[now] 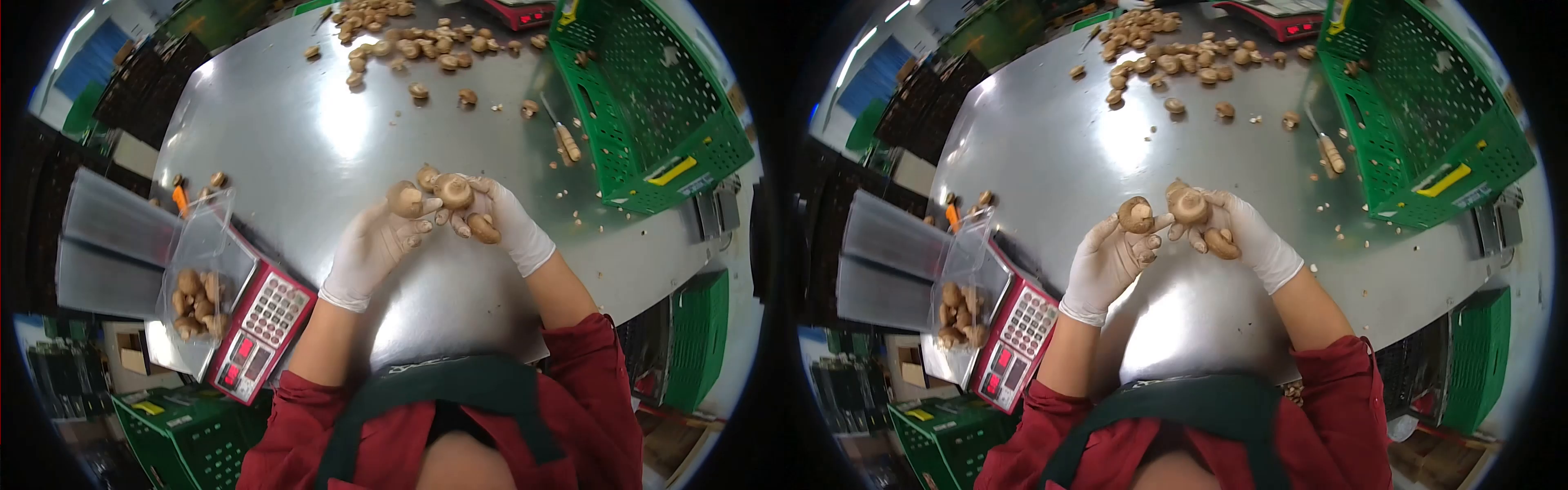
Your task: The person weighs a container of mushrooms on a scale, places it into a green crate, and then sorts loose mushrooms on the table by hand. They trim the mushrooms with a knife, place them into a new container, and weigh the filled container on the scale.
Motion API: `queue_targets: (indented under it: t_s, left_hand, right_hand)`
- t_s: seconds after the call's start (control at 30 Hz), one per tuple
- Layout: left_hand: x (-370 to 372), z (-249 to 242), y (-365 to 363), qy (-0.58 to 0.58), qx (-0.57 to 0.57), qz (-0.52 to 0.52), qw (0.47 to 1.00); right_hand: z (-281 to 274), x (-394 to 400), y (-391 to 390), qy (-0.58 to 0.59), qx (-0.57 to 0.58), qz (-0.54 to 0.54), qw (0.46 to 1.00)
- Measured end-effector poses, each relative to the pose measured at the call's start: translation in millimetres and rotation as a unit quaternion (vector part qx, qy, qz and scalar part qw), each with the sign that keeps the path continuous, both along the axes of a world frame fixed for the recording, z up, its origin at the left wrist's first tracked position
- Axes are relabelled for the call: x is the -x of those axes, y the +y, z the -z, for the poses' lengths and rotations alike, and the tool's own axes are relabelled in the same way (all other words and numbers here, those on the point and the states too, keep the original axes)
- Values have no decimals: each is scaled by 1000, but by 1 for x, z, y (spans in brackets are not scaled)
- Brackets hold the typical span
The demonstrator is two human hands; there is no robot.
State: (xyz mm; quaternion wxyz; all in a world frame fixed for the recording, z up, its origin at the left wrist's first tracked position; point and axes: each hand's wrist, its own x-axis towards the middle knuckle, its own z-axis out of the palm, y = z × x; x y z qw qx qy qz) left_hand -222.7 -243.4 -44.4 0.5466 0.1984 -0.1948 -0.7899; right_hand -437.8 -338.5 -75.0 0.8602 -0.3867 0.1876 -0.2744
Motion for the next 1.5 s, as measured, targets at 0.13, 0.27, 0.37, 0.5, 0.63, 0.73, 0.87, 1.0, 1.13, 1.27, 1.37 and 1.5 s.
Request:
queue_targets:
  t_s: [0.13, 0.27, 0.37, 0.5, 0.63, 0.73, 0.87, 1.0, 1.13, 1.27, 1.37, 1.5]
  left_hand:
    - [-13, 2, 35, -58, -6, -83, 995]
    - [-39, -44, 107, -366, 66, -245, 896]
    - [-92, -55, 152, -716, 177, -471, 484]
    - [-173, -67, 184, -704, 28, -591, 392]
    - [-236, -53, 199, -704, -26, -540, 460]
    - [-221, -62, 193, -656, -141, -476, 568]
    - [-240, -34, 195, -640, -68, -500, 579]
    - [-251, -32, 194, -776, -51, -432, 457]
    - [-248, -44, 189, -815, -34, -361, 452]
    - [-253, -62, 190, -693, -44, -444, 566]
    - [-261, -65, 206, -624, -61, -542, 559]
    - [-257, -72, 230, -629, -54, -578, 516]
  right_hand:
    - [0, -30, 8, 32, -27, 0, 999]
    - [-34, -101, 30, 39, 35, -38, 998]
    - [-65, -166, 59, 47, 107, -55, 992]
    - [-117, -252, 88, 35, 165, -145, 975]
    - [-99, -348, 135, -7, 344, -67, 937]
    - [-73, -370, 162, 114, 748, 46, 652]
    - [-71, -369, 166, 126, 759, 39, 638]
    - [-63, -359, 142, 8, 673, 64, 737]
    - [-62, -320, 108, 29, 651, 85, 754]
    - [-53, -281, 77, 107, 527, 85, 839]
    - [-56, -255, 68, 175, 497, 73, 847]
    - [-44, -241, 66, 210, 476, 24, 854]
